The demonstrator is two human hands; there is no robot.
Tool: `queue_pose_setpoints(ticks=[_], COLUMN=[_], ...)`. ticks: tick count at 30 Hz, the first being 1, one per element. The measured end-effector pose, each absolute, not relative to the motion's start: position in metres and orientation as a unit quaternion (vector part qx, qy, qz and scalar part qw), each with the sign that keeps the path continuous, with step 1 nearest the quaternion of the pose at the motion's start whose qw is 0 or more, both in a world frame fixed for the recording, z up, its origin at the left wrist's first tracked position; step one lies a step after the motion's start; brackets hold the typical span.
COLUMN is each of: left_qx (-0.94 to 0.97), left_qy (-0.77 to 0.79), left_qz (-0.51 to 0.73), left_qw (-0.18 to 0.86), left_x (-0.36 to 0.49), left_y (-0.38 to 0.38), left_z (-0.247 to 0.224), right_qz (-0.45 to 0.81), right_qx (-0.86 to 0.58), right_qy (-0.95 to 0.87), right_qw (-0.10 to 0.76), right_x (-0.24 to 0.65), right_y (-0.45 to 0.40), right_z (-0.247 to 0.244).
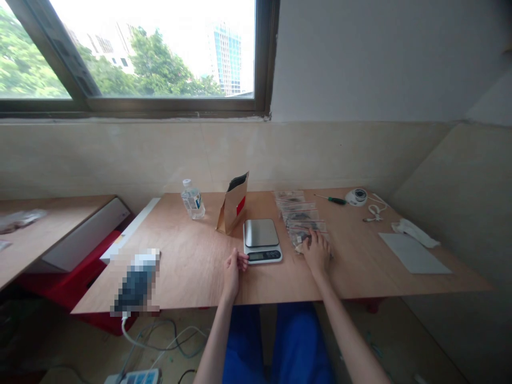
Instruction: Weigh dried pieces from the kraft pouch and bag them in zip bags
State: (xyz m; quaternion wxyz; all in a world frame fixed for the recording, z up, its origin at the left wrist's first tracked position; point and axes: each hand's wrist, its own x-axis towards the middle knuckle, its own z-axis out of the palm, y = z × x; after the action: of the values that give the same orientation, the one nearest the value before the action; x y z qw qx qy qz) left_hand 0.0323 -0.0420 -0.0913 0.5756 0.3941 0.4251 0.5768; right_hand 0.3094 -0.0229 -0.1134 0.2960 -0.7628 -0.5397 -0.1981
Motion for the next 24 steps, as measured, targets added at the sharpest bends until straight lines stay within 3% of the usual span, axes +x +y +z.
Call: queue_pose_setpoints(ticks=[5,11,18,21,24], left_qx=[0.373,0.382,0.510,0.552,0.564], left_qy=[0.465,0.601,0.625,0.615,0.615], left_qz=[0.608,0.625,0.585,0.559,0.533], left_qw=[0.524,0.320,0.089,0.077,0.140], left_x=[0.035,0.042,0.020,0.009,0.004], left_y=[-0.042,-0.031,0.035,0.062,0.078], left_z=[-0.092,-0.092,-0.070,-0.065,-0.070], right_qz=[-0.193,-0.199,-0.199,-0.197,-0.197], right_qx=[-0.761,-0.764,-0.763,-0.764,-0.759], right_qy=[-0.545,-0.540,-0.539,-0.539,-0.543], right_qw=[0.296,0.294,0.295,0.294,0.300], right_x=[0.308,0.308,0.309,0.309,0.310], right_y=[-0.026,-0.024,-0.023,-0.023,-0.024], right_z=[-0.110,-0.111,-0.113,-0.113,-0.113])
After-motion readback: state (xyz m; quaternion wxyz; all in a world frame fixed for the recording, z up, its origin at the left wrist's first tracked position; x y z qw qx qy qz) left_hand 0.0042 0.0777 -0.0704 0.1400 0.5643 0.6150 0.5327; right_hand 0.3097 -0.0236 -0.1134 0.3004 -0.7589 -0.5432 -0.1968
